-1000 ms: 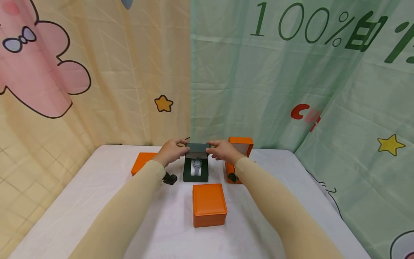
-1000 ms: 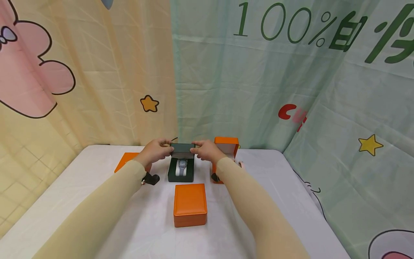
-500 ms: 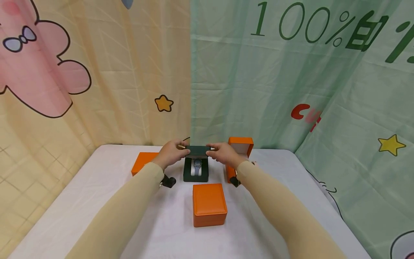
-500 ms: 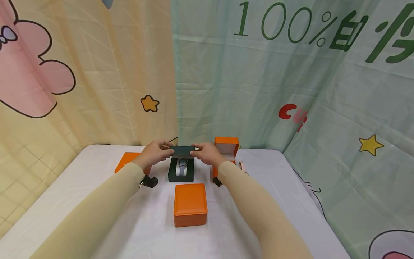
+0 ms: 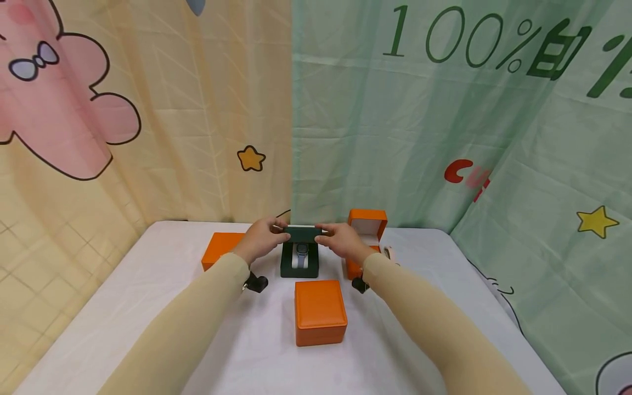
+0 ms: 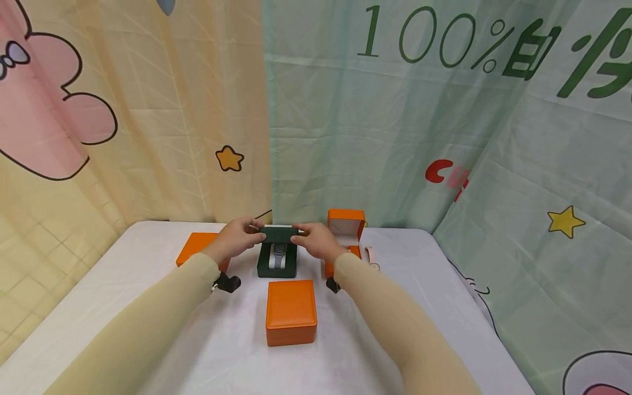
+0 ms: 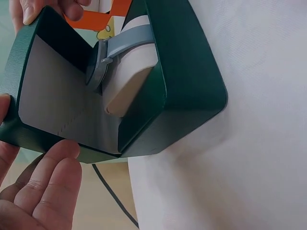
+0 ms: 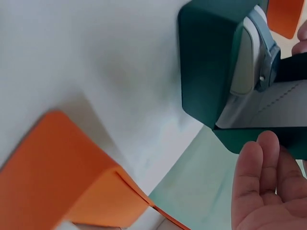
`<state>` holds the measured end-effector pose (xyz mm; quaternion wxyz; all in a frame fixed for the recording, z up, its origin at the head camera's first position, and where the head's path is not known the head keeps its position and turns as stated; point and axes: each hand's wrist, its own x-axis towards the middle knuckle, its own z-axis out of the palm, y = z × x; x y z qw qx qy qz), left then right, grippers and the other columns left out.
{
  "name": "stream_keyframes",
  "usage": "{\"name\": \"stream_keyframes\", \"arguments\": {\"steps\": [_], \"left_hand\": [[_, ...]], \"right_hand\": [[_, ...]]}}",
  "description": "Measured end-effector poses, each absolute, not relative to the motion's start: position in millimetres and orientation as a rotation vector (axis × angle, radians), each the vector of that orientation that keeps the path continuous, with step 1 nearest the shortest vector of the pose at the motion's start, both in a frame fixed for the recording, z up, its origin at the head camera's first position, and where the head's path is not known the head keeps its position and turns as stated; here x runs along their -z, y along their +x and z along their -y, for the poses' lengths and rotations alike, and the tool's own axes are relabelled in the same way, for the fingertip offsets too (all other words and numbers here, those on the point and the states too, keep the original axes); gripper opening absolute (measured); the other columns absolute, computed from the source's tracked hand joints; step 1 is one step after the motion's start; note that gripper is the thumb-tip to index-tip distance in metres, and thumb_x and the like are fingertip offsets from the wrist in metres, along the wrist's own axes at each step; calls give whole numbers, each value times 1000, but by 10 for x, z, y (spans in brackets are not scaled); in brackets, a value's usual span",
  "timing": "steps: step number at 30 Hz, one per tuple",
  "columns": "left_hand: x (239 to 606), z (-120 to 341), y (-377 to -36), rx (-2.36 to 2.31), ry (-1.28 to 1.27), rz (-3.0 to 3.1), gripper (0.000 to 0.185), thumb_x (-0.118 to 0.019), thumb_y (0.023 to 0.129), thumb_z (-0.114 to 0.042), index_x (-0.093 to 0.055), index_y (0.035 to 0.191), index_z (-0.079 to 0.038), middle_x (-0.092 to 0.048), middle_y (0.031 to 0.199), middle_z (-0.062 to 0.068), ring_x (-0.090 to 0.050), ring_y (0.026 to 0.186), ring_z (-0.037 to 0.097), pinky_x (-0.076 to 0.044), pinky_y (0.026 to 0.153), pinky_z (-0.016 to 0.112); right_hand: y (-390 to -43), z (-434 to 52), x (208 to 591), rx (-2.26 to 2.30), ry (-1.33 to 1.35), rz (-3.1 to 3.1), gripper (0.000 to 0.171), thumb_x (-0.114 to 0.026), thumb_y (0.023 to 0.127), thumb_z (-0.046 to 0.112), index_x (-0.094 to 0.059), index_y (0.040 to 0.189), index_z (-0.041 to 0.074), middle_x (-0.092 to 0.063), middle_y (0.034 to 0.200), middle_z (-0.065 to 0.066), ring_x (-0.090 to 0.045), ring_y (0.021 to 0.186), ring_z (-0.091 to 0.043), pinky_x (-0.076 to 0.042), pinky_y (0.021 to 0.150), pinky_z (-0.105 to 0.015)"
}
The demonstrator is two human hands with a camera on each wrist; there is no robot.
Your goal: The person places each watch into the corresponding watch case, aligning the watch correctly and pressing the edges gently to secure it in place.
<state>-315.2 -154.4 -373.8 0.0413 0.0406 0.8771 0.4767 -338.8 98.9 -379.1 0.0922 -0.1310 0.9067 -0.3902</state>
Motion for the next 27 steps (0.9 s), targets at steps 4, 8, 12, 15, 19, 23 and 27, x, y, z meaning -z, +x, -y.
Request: {"name": "stream_keyframes", "arguments": {"steps": [4, 8, 12, 15, 19, 23, 27], "left_hand": [[3768, 1550, -3125, -1459, 135, -2699, 36, -72, 100, -29, -65, 131, -12, -68, 134, 16, -65, 116, 34, -54, 108, 54], [3809, 1556, -3122, -1457, 147, -2713, 37, -73, 99, -29, -65, 131, -11, -67, 135, 15, -64, 120, 34, -52, 110, 55], [3840, 1558, -3118, -1436, 174, -2744, 37, -73, 98, -29, -66, 130, -12, -67, 137, 15, -63, 124, 35, -52, 110, 54], [3868, 1561, -3109, -1418, 205, -2770, 36, -73, 98, -27, -66, 129, -11, -67, 138, 16, -61, 127, 36, -51, 112, 54], [3884, 1560, -3085, -1418, 235, -2790, 36, -74, 98, -25, -65, 129, -9, -66, 140, 17, -59, 132, 37, -49, 114, 54], [3901, 1553, -3055, -1380, 251, -2810, 35, -73, 99, -24, -66, 129, -8, -66, 140, 17, -60, 130, 37, -51, 112, 53], [3958, 1553, -3022, -1299, 268, -2852, 33, -71, 101, -22, -68, 130, -7, -67, 139, 16, -63, 128, 36, -53, 110, 50]], "right_hand": [[-3356, -977, 3827, 1213, -393, -2680, 52, -69, 103, 36, -58, 153, 26, -74, 131, -8, -67, 121, -37, -58, 102, -47], [-3326, -971, 3849, 1239, -391, -2674, 51, -69, 103, 35, -59, 152, 25, -76, 123, -8, -68, 121, -38, -57, 102, -48], [-3311, -975, 3876, 1210, -420, -2704, 49, -70, 102, 35, -61, 150, 26, -74, 129, -8, -70, 117, -33, -59, 100, -47], [-3311, -978, 3906, 1180, -436, -2733, 48, -71, 102, 35, -63, 148, 27, -71, 137, -7, -70, 117, -27, -59, 101, -46], [-3305, -980, 3946, 1157, -445, -2759, 47, -72, 101, 36, -64, 146, 27, -69, 141, -8, -69, 120, -25, -59, 102, -46], [-3277, -974, 3996, 1182, -450, -2764, 44, -72, 101, 32, -67, 144, 24, -70, 139, -7, -69, 119, -26, -59, 102, -47], [-3226, -955, 4059, 1216, -454, -2756, 41, -72, 101, 30, -69, 141, 21, -70, 140, -4, -68, 123, -25, -57, 105, -49]]}}
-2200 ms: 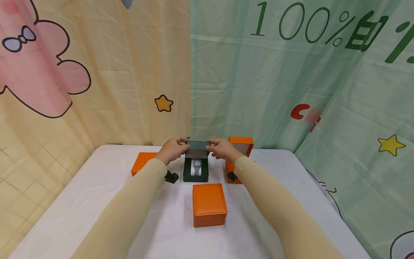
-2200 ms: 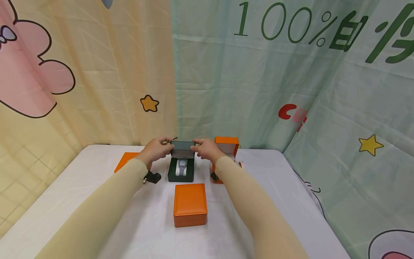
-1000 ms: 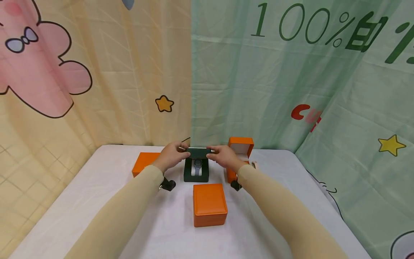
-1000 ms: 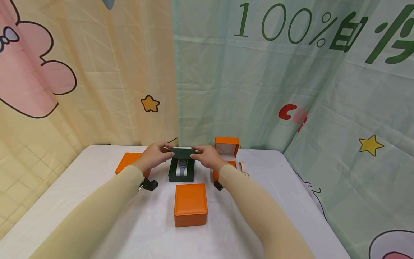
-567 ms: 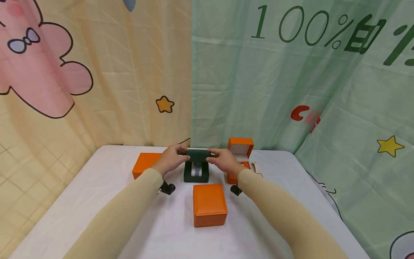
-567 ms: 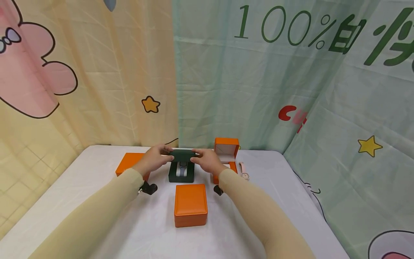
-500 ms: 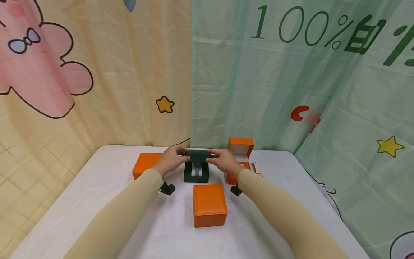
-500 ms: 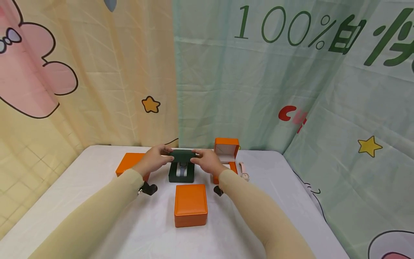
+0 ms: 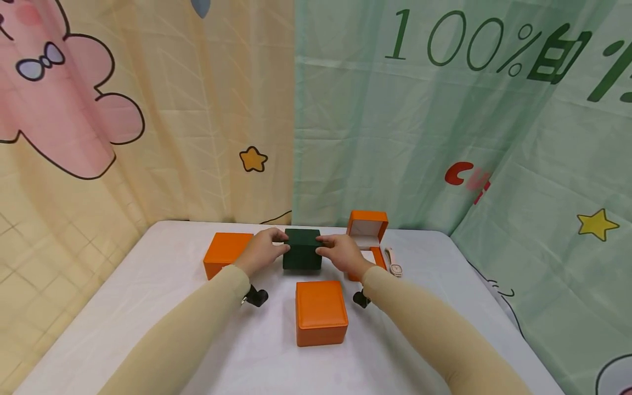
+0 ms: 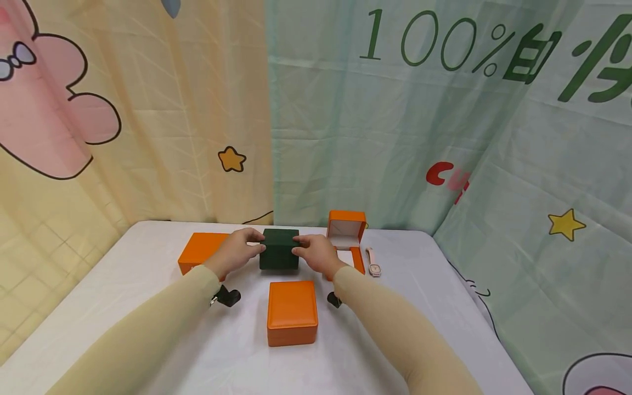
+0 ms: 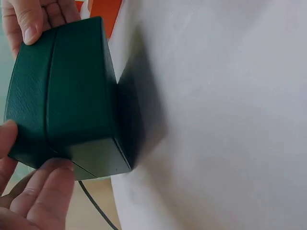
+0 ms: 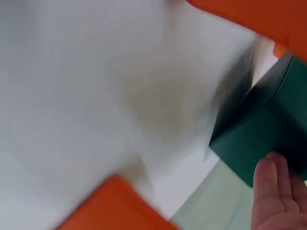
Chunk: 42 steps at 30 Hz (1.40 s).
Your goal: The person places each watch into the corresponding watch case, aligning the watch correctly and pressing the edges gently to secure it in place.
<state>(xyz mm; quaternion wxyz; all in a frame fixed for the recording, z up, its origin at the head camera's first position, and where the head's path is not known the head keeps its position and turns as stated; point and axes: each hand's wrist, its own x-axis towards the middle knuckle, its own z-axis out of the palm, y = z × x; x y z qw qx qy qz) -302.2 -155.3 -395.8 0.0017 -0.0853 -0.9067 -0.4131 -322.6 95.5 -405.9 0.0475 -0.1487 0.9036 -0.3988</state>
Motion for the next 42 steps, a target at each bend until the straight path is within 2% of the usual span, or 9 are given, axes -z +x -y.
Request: {"name": "stream_keyframes", "arguments": {"steps": [8, 14, 29, 42], "left_hand": [[4089, 1522, -2933, 1297, -224, 2841, 33, -72, 99, -20, -68, 130, -8, -68, 136, 15, -64, 119, 34, -53, 109, 51], [4186, 1501, -2881, 1308, -193, 2841, 31, -72, 100, -19, -69, 129, -8, -68, 138, 14, -71, 111, 27, -57, 106, 48], [4208, 1459, -2852, 1268, -143, 2867, 32, -71, 101, -19, -71, 129, -6, -69, 139, 17, -63, 130, 34, -51, 113, 52], [4211, 1458, -2884, 1274, -150, 2880, 30, -69, 102, -20, -71, 129, -7, -68, 140, 16, -63, 126, 33, -53, 110, 52]], "right_hand": [[-3138, -929, 4150, 1152, -413, -2821, 41, -76, 98, 29, -71, 138, 21, -73, 134, -4, -70, 119, -24, -60, 99, -45], [-3102, -930, 4215, 1098, -427, -2823, 41, -77, 97, 27, -72, 137, 19, -74, 134, -5, -70, 120, -23, -61, 98, -39], [-3139, -945, 4246, 1144, -427, -2760, 43, -76, 98, 25, -69, 140, 17, -71, 139, -4, -64, 133, -24, -57, 105, -41], [-3149, -965, 4265, 1176, -435, -2752, 42, -75, 99, 24, -69, 139, 15, -70, 140, -3, -64, 133, -24, -58, 105, -42]]}}
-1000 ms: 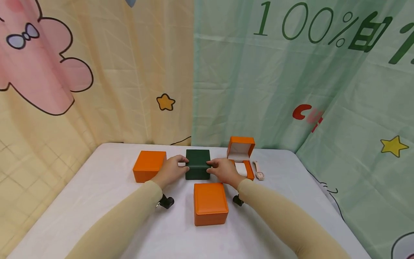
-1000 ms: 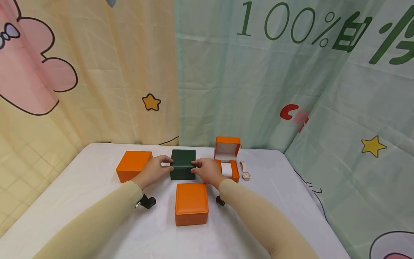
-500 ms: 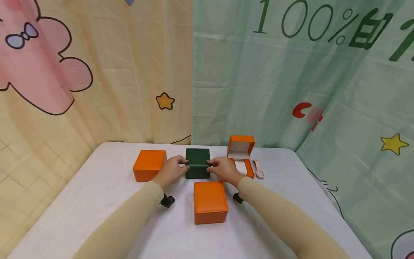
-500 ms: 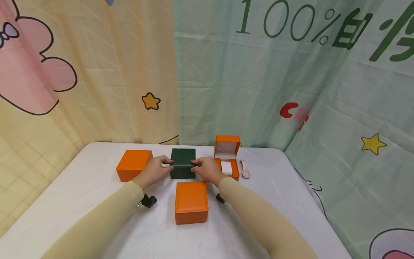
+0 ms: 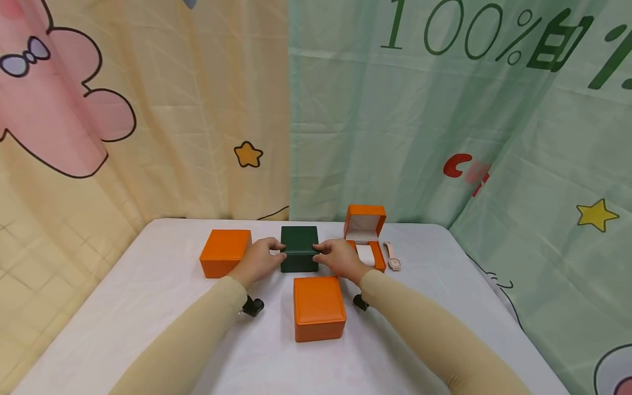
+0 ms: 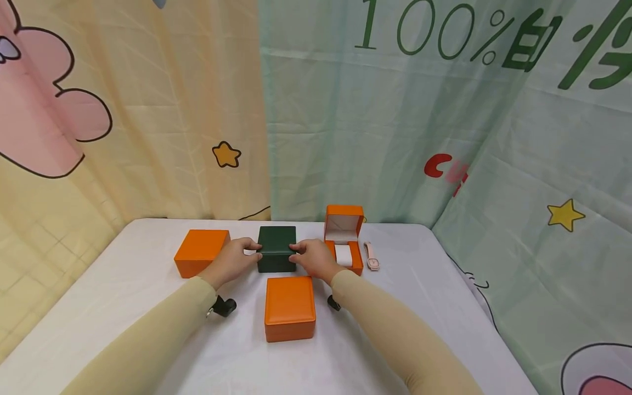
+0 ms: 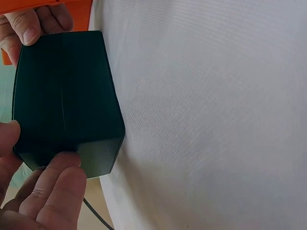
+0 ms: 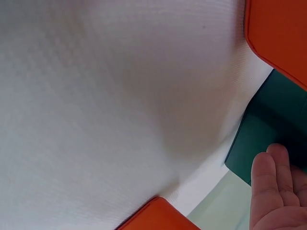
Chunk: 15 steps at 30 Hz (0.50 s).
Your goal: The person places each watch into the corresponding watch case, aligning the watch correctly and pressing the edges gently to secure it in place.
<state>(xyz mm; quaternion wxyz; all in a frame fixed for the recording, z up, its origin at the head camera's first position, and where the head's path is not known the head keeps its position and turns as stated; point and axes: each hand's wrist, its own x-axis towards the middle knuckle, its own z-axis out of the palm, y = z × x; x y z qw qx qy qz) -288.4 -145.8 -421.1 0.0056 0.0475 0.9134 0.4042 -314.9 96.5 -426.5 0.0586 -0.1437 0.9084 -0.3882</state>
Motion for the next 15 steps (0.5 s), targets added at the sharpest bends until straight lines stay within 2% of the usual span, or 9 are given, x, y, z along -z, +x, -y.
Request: {"name": "stream_keyframes", "arguments": {"steps": [15], "left_hand": [[4176, 1459, -2882, -1248, 168, -2847, 33, -67, 102, -19, -69, 132, -5, -67, 142, 17, -58, 134, 36, -49, 115, 54]], "right_hand": [[-3166, -955, 4251, 1177, -392, -2752, 43, -77, 97, 25, -70, 138, 15, -71, 139, -2, -65, 131, -23, -58, 105, -41]]}}
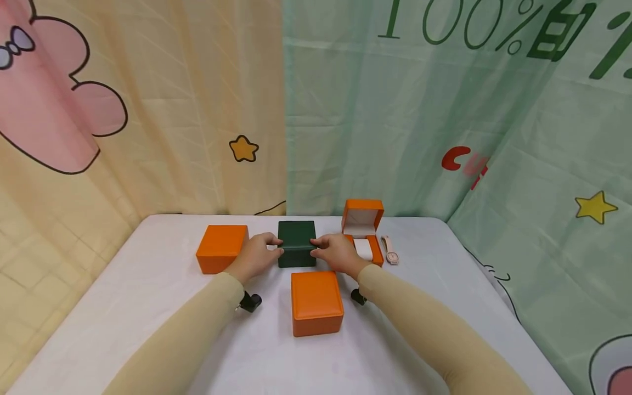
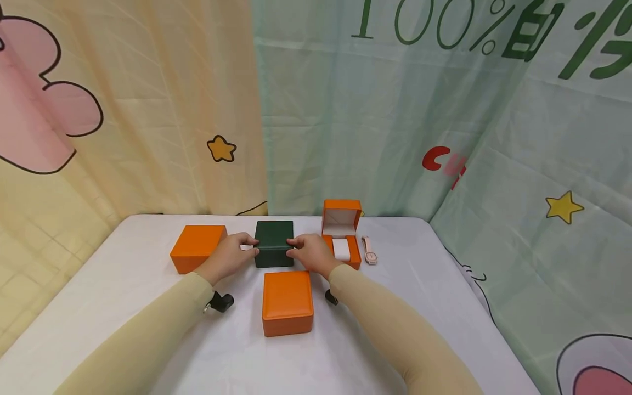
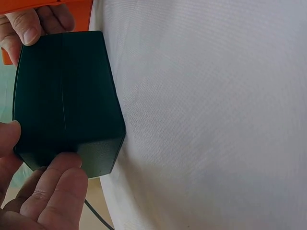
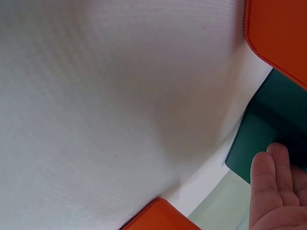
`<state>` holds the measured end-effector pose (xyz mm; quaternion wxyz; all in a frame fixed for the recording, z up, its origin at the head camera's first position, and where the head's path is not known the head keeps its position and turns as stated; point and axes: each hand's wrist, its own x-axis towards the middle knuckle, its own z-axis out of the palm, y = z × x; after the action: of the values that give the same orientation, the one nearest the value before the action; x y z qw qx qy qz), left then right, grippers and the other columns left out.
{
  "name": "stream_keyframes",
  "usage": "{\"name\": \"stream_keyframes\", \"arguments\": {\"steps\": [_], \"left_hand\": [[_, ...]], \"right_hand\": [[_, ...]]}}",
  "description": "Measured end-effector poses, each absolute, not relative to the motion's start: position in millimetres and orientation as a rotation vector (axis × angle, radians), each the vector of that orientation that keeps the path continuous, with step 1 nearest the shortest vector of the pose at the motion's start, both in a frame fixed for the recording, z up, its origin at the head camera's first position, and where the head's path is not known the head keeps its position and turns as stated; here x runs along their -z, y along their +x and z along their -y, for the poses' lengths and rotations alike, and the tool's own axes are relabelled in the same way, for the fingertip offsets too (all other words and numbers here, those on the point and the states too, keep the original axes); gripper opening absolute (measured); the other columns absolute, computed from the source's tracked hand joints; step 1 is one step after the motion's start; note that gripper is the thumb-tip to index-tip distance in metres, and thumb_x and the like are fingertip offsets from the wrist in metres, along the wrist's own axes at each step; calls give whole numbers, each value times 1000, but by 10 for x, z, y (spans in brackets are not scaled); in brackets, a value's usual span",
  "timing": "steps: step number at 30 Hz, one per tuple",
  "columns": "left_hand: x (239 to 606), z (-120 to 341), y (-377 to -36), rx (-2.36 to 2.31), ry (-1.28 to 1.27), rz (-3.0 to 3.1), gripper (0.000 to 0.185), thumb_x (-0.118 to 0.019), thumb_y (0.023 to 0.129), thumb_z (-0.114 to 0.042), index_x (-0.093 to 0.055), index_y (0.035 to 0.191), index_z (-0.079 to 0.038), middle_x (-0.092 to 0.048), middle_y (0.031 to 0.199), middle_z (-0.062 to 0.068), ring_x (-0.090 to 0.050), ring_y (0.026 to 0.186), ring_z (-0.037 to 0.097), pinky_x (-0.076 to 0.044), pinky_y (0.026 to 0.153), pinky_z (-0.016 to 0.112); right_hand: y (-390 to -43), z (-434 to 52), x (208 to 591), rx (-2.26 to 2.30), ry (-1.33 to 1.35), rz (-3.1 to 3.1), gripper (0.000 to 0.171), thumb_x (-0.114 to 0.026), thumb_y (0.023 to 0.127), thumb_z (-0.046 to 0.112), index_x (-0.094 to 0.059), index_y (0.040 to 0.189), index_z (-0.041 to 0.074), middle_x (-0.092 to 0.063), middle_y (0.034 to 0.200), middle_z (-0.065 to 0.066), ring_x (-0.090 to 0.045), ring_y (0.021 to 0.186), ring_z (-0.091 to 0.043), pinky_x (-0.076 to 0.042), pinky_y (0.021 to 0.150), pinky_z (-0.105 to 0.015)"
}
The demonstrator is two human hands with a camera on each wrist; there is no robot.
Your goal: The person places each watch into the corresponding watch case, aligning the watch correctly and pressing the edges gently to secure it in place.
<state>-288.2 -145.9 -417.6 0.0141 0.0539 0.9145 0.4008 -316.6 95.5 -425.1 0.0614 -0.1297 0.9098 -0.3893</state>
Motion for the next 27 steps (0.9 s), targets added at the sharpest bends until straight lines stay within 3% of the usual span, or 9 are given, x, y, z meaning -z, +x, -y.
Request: {"name": "stream_keyframes", "arguments": {"steps": [12, 21, 27], "left_hand": [[4152, 1462, -2886, -1240, 155, -2831, 32, -67, 103, -20, -69, 132, -6, -65, 144, 17, -54, 141, 38, -43, 120, 57], [4013, 1476, -2971, -1034, 236, -2844, 28, -68, 102, -20, -73, 126, -7, -67, 138, 18, -62, 122, 35, -56, 105, 49], [3771, 1474, -3008, -794, 294, -2866, 31, -67, 102, -28, -75, 127, -11, -68, 138, 16, -63, 112, 32, -58, 96, 47]], "right_hand": [[-3177, -950, 4246, 1196, -395, -2738, 43, -77, 97, 24, -70, 139, 15, -71, 139, -3, -65, 132, -23, -57, 106, -42], [-3151, -1096, 4102, 1110, -531, -2652, 46, -67, 105, 19, -60, 150, 18, -64, 149, -6, -60, 140, -26, -52, 113, -46], [-3116, -1499, 3757, 1310, -491, -2609, 40, -62, 107, 20, -62, 147, 14, -68, 142, -10, -69, 125, -26, -54, 110, -46]]}}
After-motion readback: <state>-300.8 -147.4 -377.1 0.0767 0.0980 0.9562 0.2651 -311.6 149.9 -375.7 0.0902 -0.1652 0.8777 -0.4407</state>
